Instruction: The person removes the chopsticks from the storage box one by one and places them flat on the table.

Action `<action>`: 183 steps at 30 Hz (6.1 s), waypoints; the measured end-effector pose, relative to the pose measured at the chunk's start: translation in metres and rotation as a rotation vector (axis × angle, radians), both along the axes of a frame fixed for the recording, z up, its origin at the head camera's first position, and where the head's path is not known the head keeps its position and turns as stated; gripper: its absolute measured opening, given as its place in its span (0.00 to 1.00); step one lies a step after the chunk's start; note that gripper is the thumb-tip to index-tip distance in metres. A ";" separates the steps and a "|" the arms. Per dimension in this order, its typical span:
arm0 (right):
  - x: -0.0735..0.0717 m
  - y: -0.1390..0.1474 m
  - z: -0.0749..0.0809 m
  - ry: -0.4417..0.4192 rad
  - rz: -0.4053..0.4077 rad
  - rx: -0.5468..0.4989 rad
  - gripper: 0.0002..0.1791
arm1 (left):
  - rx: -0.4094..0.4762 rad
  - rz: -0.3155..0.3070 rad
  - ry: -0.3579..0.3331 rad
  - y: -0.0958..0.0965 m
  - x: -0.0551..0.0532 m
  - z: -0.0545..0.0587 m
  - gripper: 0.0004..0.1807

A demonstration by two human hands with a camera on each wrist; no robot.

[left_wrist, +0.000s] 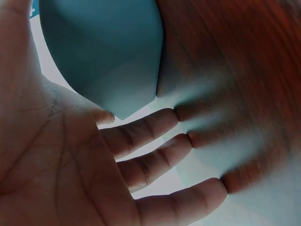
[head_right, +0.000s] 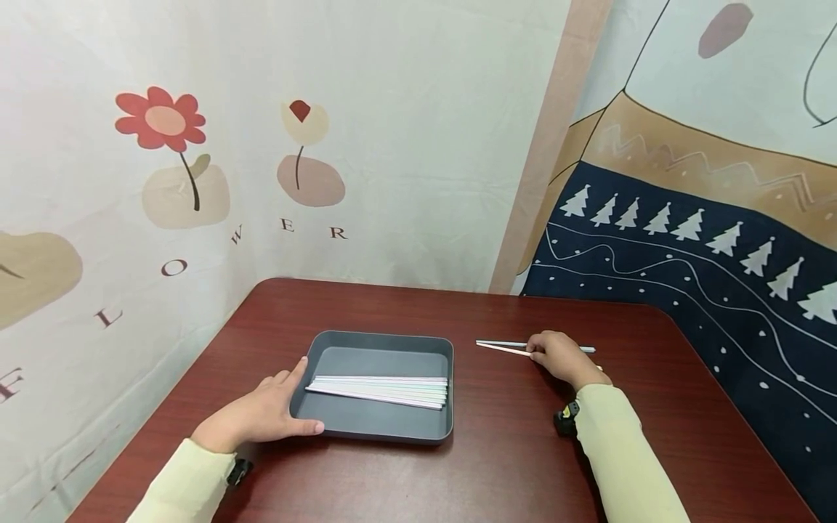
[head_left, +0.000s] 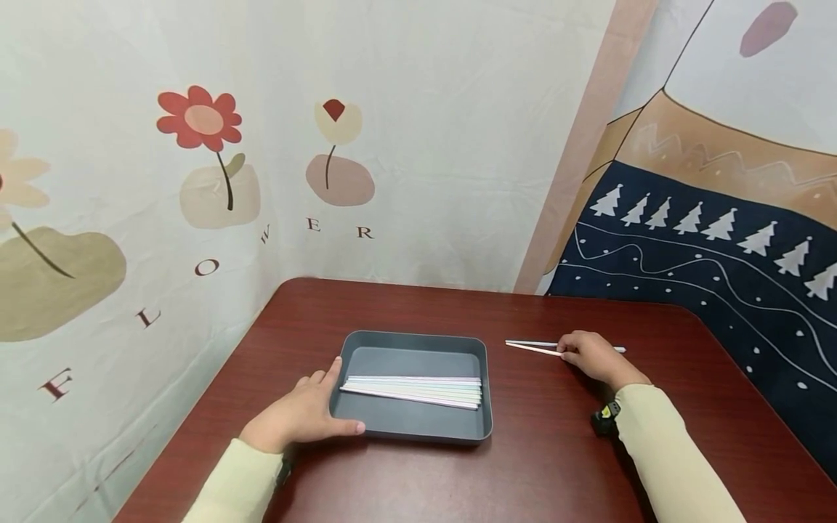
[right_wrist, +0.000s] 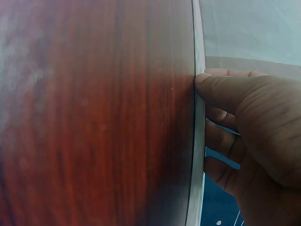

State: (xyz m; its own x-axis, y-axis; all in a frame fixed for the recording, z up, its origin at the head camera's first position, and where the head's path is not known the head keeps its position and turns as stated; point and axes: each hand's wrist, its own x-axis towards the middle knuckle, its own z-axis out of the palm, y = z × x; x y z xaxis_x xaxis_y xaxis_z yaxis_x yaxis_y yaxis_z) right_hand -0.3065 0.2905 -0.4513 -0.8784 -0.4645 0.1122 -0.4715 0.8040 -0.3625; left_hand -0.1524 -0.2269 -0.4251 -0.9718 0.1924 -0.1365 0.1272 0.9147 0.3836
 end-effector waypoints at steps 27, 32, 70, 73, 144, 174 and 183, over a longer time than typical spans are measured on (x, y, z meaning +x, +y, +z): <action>0.014 -0.129 0.055 -0.071 0.164 -0.253 0.07 | 0.001 0.025 0.002 -0.001 0.001 -0.007 0.75; 0.019 -0.160 0.056 -0.077 0.223 -0.264 0.07 | 0.000 0.025 0.000 0.001 0.000 -0.005 0.75; 0.020 -0.246 0.004 -0.243 0.390 -0.072 0.09 | 0.002 0.026 -0.004 0.003 -0.005 -0.001 0.75; 0.020 -0.246 0.004 -0.218 0.401 -0.069 0.10 | 0.004 0.027 -0.010 0.003 -0.005 -0.001 0.75; 0.032 -0.223 0.047 -0.145 0.413 -0.162 0.08 | 0.011 0.017 0.012 0.005 -0.003 -0.005 0.74; 0.033 -0.065 0.034 -0.019 0.160 -0.099 0.05 | 0.014 0.005 0.000 0.002 -0.003 -0.003 0.75; 0.033 -0.024 0.026 0.010 0.088 -0.085 0.08 | 0.013 0.010 0.005 0.002 -0.003 -0.001 0.75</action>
